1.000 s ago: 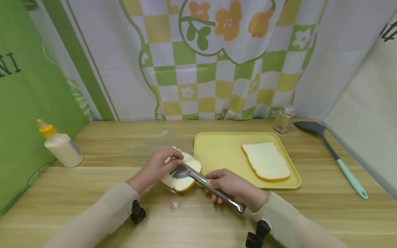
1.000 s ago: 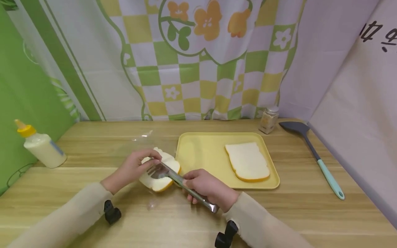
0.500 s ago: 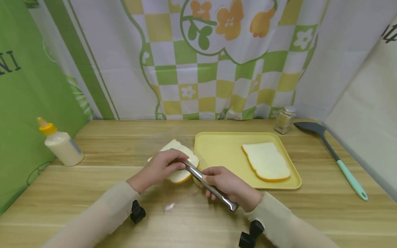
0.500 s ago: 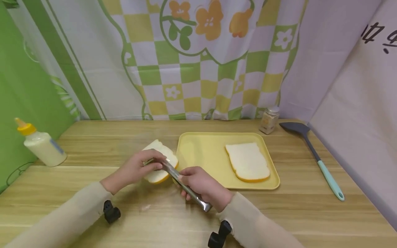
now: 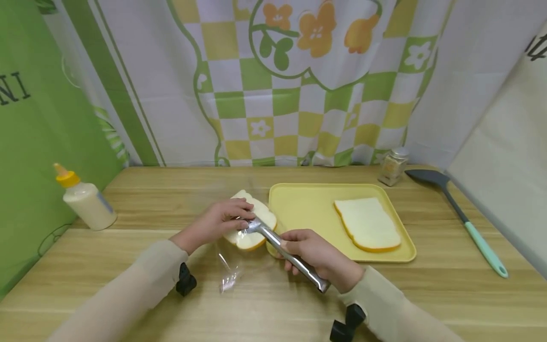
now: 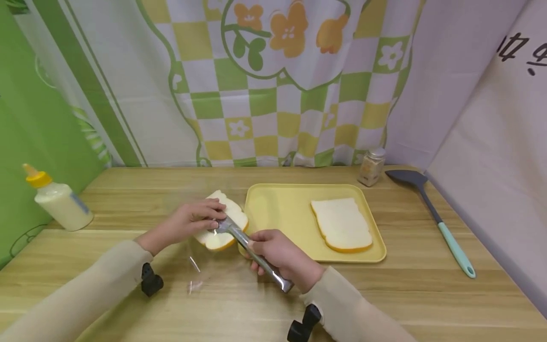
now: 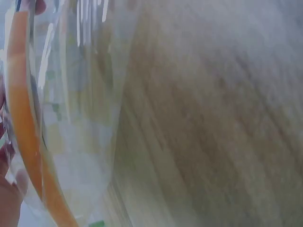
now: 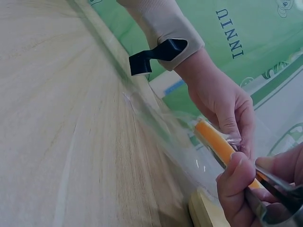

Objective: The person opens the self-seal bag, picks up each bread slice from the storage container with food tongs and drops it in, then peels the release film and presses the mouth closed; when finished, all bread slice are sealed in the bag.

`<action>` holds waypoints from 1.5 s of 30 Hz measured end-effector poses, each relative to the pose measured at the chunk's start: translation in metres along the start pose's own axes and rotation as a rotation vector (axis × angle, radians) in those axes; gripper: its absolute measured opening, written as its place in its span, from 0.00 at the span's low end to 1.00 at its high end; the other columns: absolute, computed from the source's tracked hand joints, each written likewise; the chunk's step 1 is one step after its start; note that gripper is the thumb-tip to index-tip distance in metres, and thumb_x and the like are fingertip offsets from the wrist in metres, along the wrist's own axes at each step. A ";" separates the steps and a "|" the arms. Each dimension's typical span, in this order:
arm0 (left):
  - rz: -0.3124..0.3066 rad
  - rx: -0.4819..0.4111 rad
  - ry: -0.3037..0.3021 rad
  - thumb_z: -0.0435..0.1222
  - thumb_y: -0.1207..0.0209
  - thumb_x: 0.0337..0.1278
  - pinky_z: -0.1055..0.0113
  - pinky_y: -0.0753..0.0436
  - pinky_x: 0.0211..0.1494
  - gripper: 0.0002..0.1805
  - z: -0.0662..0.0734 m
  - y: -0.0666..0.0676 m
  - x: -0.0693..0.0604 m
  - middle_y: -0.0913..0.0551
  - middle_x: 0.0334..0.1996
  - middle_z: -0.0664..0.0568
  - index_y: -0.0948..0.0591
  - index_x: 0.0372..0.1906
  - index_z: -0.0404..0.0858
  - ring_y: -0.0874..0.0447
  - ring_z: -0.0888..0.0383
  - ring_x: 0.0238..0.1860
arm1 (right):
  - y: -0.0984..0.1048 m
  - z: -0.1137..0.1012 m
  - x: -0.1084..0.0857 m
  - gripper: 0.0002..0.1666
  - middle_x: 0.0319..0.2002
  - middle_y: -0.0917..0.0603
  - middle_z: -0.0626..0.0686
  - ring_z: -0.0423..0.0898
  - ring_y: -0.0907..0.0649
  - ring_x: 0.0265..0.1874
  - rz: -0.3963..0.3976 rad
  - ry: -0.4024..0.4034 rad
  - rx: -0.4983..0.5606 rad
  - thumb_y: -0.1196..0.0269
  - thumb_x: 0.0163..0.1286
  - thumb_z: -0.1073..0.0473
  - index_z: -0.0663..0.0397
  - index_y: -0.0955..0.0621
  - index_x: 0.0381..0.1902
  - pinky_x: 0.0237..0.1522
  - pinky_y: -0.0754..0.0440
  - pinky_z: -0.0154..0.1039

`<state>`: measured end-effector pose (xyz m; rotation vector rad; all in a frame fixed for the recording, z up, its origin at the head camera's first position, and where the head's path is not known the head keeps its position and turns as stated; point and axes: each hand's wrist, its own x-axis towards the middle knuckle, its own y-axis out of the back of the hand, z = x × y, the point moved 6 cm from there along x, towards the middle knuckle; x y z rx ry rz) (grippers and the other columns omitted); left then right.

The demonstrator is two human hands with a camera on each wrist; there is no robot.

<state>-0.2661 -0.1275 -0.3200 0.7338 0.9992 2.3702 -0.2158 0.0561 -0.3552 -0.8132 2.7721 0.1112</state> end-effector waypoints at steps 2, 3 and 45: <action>0.030 0.004 0.009 0.31 0.37 0.50 0.49 0.34 0.64 0.10 0.001 -0.001 0.001 0.20 0.50 0.42 0.15 0.40 0.35 0.29 0.42 0.60 | 0.000 0.001 0.000 0.21 0.35 0.20 0.61 0.39 0.24 0.18 0.011 0.000 0.001 0.51 0.68 0.66 0.76 0.32 0.56 0.17 0.26 0.28; 0.043 0.010 0.013 0.31 0.37 0.50 0.51 0.31 0.63 0.09 0.001 -0.001 0.001 0.19 0.49 0.43 0.14 0.39 0.36 0.27 0.43 0.58 | 0.000 0.001 0.000 0.21 0.34 0.20 0.61 0.39 0.24 0.18 0.017 -0.001 0.001 0.51 0.68 0.66 0.76 0.32 0.55 0.17 0.26 0.28; 0.135 -0.291 0.147 0.29 0.47 0.62 0.69 0.17 0.36 0.09 0.014 -0.013 0.001 0.18 0.41 0.41 0.18 0.41 0.31 0.20 0.59 0.34 | -0.005 0.005 0.013 0.20 0.33 0.23 0.59 0.40 0.23 0.17 -0.033 0.036 -0.012 0.52 0.70 0.66 0.76 0.33 0.56 0.18 0.25 0.29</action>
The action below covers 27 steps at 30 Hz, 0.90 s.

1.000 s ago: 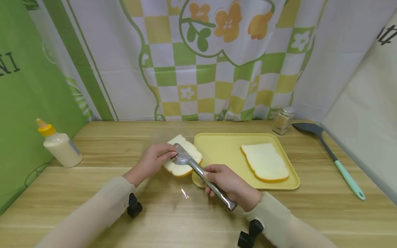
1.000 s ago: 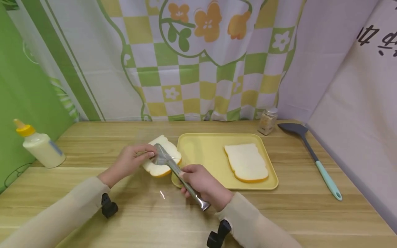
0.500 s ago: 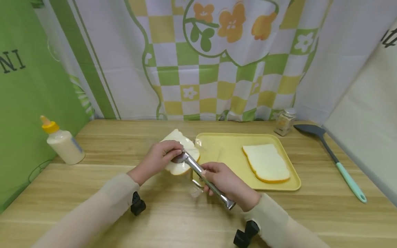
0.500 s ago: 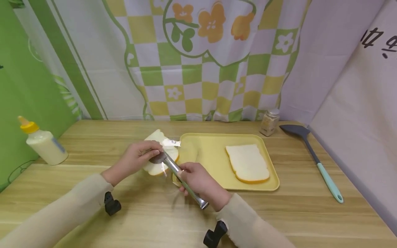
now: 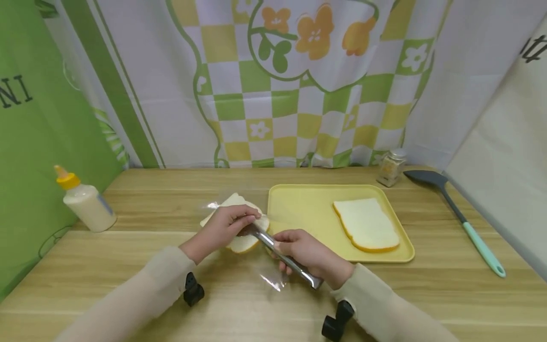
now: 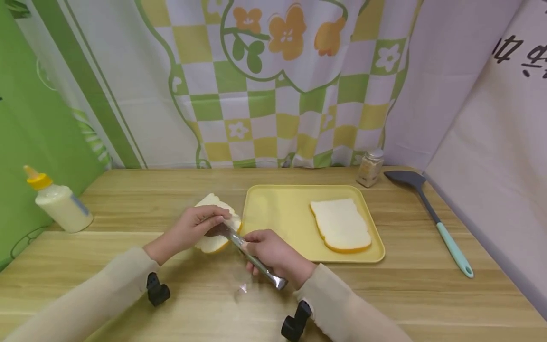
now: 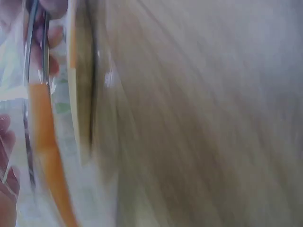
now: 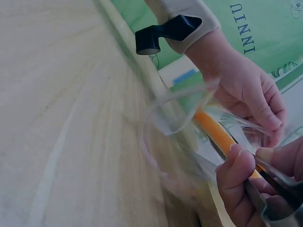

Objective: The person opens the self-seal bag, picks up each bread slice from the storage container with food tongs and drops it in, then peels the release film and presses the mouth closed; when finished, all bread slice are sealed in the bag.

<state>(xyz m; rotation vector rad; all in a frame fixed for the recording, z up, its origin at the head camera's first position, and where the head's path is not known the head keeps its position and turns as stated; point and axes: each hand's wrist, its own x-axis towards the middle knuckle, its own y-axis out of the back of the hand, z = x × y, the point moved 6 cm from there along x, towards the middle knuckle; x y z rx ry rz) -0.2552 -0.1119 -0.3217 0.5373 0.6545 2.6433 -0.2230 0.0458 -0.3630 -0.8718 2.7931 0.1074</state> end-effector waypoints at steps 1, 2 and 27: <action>0.002 -0.012 0.003 0.30 0.47 0.62 0.68 0.17 0.38 0.09 0.001 -0.001 -0.001 0.18 0.42 0.41 0.18 0.41 0.31 0.20 0.58 0.36 | 0.000 0.001 0.001 0.20 0.33 0.23 0.58 0.40 0.23 0.17 0.002 0.001 0.005 0.51 0.70 0.66 0.76 0.33 0.56 0.18 0.25 0.29; 0.005 -0.022 0.002 0.29 0.47 0.62 0.68 0.17 0.40 0.09 0.002 -0.001 -0.001 0.18 0.42 0.40 0.18 0.41 0.30 0.20 0.56 0.38 | 0.000 0.001 0.003 0.20 0.32 0.23 0.58 0.40 0.24 0.17 0.006 -0.001 0.013 0.51 0.70 0.66 0.76 0.33 0.56 0.17 0.25 0.29; 0.041 0.403 -0.166 0.32 0.39 0.55 0.69 0.28 0.32 0.03 0.035 0.004 0.010 0.17 0.26 0.56 0.17 0.29 0.39 0.31 0.62 0.28 | -0.006 -0.011 0.002 0.24 0.33 0.23 0.58 0.38 0.24 0.18 0.012 0.039 0.142 0.53 0.72 0.64 0.74 0.37 0.60 0.19 0.25 0.27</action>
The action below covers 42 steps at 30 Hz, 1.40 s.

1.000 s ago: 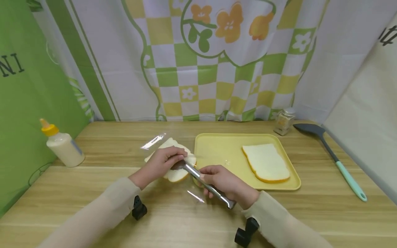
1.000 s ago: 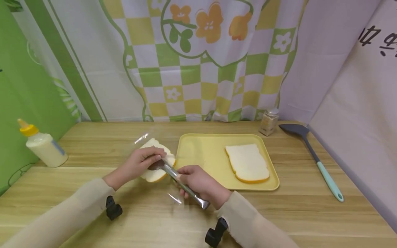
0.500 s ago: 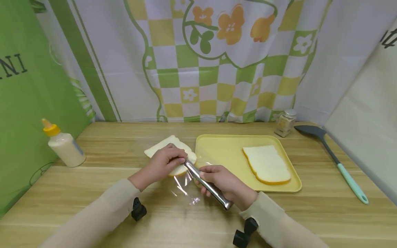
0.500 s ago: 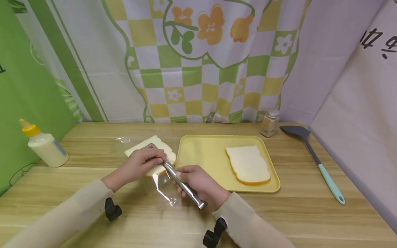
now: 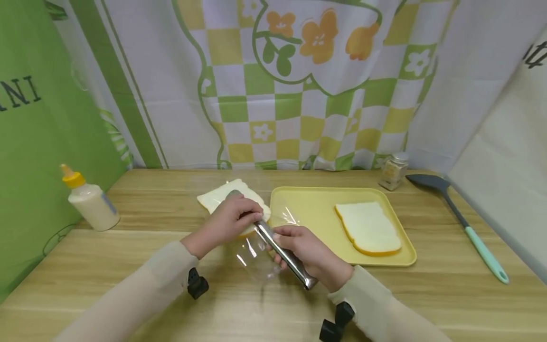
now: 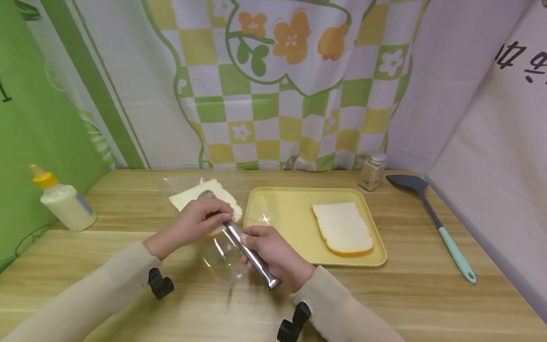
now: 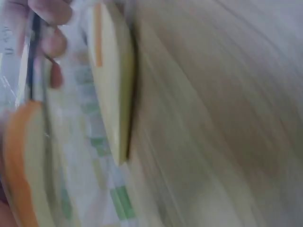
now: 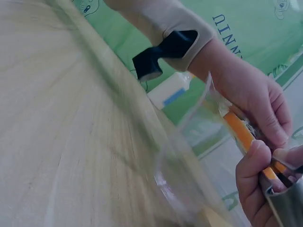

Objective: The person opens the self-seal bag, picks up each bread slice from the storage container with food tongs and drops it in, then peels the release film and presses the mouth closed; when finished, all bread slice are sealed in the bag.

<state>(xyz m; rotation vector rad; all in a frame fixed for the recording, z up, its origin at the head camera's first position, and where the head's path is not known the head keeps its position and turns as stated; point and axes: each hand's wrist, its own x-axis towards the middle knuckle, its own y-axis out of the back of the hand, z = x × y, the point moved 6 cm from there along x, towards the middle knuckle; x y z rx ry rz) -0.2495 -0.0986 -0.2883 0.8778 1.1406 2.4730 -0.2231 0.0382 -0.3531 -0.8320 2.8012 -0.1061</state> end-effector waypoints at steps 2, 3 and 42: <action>0.002 -0.025 0.019 0.33 0.39 0.55 0.69 0.25 0.34 0.03 0.001 -0.001 -0.002 0.16 0.28 0.54 0.16 0.30 0.38 0.27 0.61 0.30 | 0.000 0.002 0.002 0.22 0.32 0.23 0.57 0.38 0.24 0.18 0.004 -0.008 0.000 0.53 0.72 0.64 0.75 0.36 0.59 0.19 0.25 0.27; 0.002 -0.042 0.044 0.33 0.40 0.56 0.68 0.24 0.34 0.04 0.000 -0.001 -0.003 0.16 0.28 0.54 0.16 0.30 0.38 0.26 0.61 0.30 | 0.000 0.003 0.003 0.22 0.32 0.23 0.56 0.38 0.24 0.18 0.011 -0.015 -0.003 0.53 0.71 0.64 0.75 0.35 0.58 0.19 0.25 0.27; -0.140 -0.522 -0.017 0.32 0.57 0.69 0.68 0.19 0.29 0.12 -0.018 -0.031 -0.010 0.19 0.38 0.38 0.22 0.39 0.33 0.23 0.67 0.29 | 0.006 0.009 0.003 0.13 0.24 0.23 0.52 0.38 0.26 0.13 -0.056 -0.061 -0.236 0.52 0.68 0.70 0.73 0.27 0.46 0.16 0.27 0.28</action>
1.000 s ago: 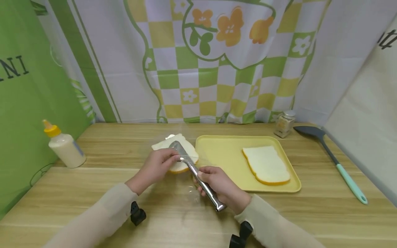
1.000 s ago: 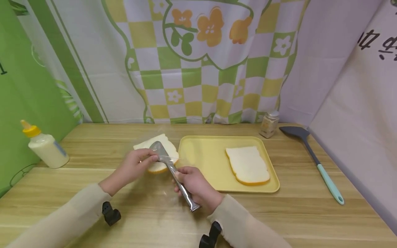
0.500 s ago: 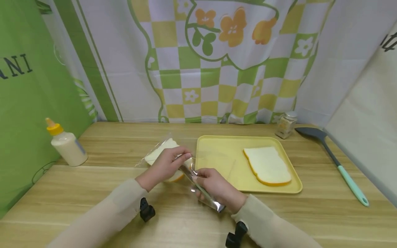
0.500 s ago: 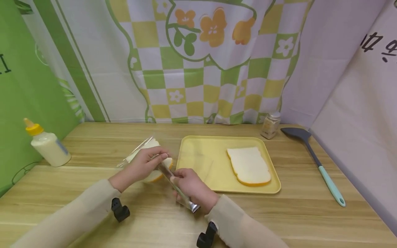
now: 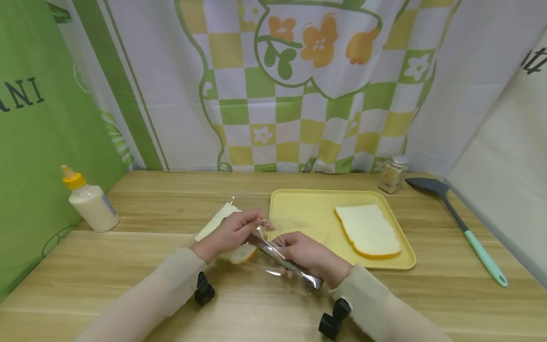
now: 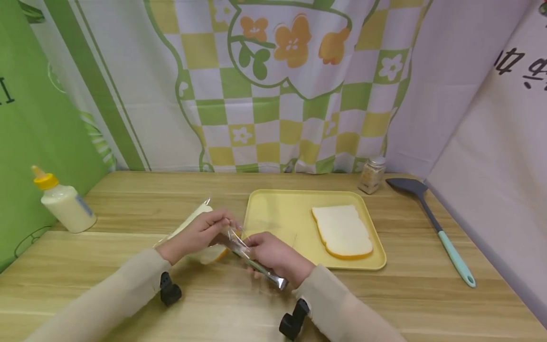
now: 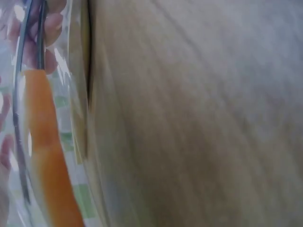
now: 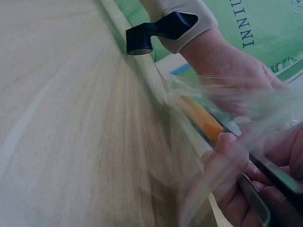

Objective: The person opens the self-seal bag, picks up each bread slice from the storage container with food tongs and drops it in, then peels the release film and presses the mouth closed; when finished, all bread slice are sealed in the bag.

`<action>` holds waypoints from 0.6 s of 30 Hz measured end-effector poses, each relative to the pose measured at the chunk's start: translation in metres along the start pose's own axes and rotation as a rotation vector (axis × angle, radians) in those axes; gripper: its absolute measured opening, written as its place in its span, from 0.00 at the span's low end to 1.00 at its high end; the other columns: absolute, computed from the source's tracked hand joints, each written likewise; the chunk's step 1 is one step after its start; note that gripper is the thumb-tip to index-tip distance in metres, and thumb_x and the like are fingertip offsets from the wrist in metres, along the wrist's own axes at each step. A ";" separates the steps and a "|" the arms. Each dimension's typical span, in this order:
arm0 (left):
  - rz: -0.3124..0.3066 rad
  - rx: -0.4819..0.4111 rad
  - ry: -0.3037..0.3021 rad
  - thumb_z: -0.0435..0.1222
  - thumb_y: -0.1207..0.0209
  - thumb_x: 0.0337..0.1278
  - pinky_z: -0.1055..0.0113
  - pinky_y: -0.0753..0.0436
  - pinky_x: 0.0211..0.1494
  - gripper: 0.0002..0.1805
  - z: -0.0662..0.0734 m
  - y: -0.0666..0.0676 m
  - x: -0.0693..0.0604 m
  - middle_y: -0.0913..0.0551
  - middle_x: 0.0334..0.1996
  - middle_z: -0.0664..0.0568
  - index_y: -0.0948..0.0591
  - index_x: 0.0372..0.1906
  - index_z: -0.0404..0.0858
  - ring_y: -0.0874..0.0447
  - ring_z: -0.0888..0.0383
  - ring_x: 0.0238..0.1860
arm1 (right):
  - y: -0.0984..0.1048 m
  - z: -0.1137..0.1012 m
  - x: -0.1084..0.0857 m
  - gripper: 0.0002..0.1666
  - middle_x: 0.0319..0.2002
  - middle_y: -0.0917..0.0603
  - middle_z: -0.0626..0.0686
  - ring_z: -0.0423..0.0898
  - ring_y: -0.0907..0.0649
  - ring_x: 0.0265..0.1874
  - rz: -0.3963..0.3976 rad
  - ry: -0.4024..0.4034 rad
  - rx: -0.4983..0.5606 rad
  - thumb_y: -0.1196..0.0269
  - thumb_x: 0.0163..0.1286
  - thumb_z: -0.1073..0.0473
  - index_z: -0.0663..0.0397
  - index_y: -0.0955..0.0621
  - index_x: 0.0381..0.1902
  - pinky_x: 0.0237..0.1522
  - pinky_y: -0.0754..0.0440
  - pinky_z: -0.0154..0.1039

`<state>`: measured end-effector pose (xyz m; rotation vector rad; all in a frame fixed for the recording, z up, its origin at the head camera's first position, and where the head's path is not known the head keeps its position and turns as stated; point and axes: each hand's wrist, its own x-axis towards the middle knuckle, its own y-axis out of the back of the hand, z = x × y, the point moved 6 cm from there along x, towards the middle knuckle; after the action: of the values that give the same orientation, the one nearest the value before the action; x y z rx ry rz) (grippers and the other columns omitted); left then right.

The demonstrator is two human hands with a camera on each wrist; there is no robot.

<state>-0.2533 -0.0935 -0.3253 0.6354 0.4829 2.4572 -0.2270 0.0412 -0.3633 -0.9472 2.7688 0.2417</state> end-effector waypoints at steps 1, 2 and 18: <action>-0.007 -0.002 -0.009 0.32 0.56 0.69 0.66 0.18 0.33 0.12 0.000 -0.002 0.000 0.19 0.39 0.38 0.22 0.38 0.32 0.22 0.67 0.34 | 0.001 0.000 0.000 0.13 0.23 0.23 0.53 0.38 0.26 0.14 -0.002 0.002 -0.009 0.52 0.67 0.71 0.73 0.27 0.46 0.16 0.27 0.28; -0.014 0.001 -0.016 0.31 0.56 0.69 0.65 0.18 0.38 0.11 0.001 -0.003 0.000 0.19 0.39 0.38 0.23 0.37 0.32 0.21 0.65 0.39 | 0.002 0.000 -0.001 0.13 0.22 0.23 0.53 0.39 0.25 0.13 -0.004 0.003 -0.023 0.52 0.67 0.71 0.73 0.27 0.46 0.15 0.27 0.28; -0.030 -0.035 0.047 0.32 0.55 0.68 0.67 0.18 0.42 0.11 -0.005 -0.004 -0.004 0.19 0.37 0.39 0.23 0.35 0.31 0.21 0.65 0.39 | 0.002 0.002 0.007 0.11 0.17 0.26 0.52 0.39 0.26 0.13 -0.032 -0.013 -0.008 0.48 0.68 0.66 0.71 0.27 0.44 0.15 0.27 0.29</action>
<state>-0.2512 -0.0938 -0.3333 0.5530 0.4635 2.4516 -0.2332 0.0394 -0.3667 -0.9878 2.7404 0.2531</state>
